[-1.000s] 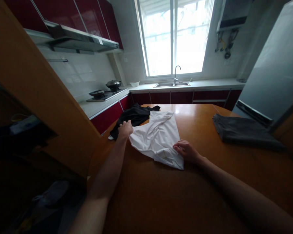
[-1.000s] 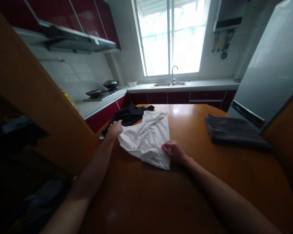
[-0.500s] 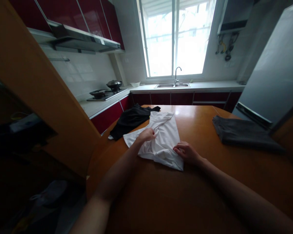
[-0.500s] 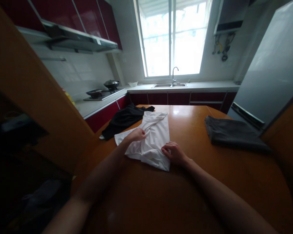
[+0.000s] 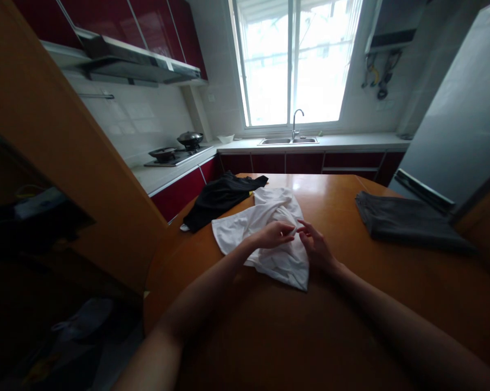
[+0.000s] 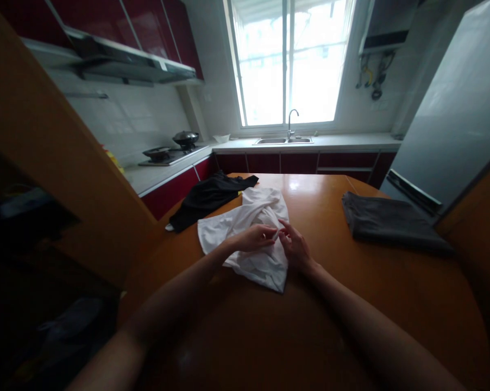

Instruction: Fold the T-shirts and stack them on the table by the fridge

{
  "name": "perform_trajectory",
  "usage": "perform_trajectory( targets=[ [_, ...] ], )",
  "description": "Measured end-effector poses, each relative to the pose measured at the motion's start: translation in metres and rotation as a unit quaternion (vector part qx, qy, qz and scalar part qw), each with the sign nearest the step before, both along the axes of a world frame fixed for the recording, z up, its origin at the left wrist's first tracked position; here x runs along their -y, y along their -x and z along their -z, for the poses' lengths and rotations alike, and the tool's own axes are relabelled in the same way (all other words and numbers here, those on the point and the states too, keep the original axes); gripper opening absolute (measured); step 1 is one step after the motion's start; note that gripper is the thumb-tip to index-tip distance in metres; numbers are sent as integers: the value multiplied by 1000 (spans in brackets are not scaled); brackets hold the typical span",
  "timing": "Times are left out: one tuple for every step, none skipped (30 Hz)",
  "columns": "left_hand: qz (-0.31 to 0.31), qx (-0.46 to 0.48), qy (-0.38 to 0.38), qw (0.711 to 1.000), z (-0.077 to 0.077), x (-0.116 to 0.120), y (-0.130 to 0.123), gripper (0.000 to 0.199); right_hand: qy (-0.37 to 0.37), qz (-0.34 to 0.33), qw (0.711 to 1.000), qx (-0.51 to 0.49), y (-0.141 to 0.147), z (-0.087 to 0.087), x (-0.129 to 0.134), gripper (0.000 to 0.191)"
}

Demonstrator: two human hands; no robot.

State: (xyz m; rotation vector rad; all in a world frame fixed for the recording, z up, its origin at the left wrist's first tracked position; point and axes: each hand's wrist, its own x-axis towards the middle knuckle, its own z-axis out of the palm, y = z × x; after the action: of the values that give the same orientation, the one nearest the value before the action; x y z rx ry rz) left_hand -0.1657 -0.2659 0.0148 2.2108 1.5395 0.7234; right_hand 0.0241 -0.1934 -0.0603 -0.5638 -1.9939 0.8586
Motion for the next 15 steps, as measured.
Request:
perform_trajectory(
  targets=[
    [42, 4, 18, 999, 2, 2, -5, 14, 12, -1, 1000, 1, 0, 1, -2, 49],
    [79, 10, 33, 996, 3, 4, -9, 13, 26, -9, 1000, 5, 0, 2, -4, 50],
    [106, 12, 44, 993, 4, 5, -11, 14, 36, -19, 999, 11, 1, 3, -6, 52],
    [121, 15, 51, 991, 4, 6, -12, 17, 41, -29, 999, 16, 1, 4, -8, 53],
    [132, 16, 58, 989, 2, 6, -11, 19, 39, -38, 998, 20, 2, 5, -10, 55],
    [141, 19, 65, 988, 0, 6, -8, 21, 33, -43, 998, 22, 2, 5, -11, 57],
    [145, 26, 73, 986, -2, 5, -3, 22, 26, -47, 998, 22, 2, 6, -12, 60],
    [139, 39, 80, 986, -4, 3, 4, 23, 22, -50, 998, 22, 3, 6, -13, 63],
    [120, 58, 82, 988, -6, 0, 12, 24, 24, -49, 998, 19, 3, 6, -13, 64],
    [81, 76, 77, 991, -7, -3, 22, 25, 30, -46, 998, 16, 3, 6, -13, 64],
    [25, 86, 64, 994, -8, -6, 32, 26, 36, -38, 999, 11, 3, 6, -13, 64],
    [-45, 81, 42, 995, -7, -10, 43, 27, 44, -27, 999, 6, 3, 7, -13, 63],
    [-115, 61, 16, 991, -5, -12, 53, 28, 51, -11, 999, 0, 3, 7, -13, 63],
    [-172, 35, -8, 984, -2, -15, 62, 30, 59, 9, 998, -7, 4, 8, -14, 63],
    [-211, 9, -24, 977, 1, -16, 71, 35, 67, 29, 997, -15, 4, 8, -14, 63]
  ],
)
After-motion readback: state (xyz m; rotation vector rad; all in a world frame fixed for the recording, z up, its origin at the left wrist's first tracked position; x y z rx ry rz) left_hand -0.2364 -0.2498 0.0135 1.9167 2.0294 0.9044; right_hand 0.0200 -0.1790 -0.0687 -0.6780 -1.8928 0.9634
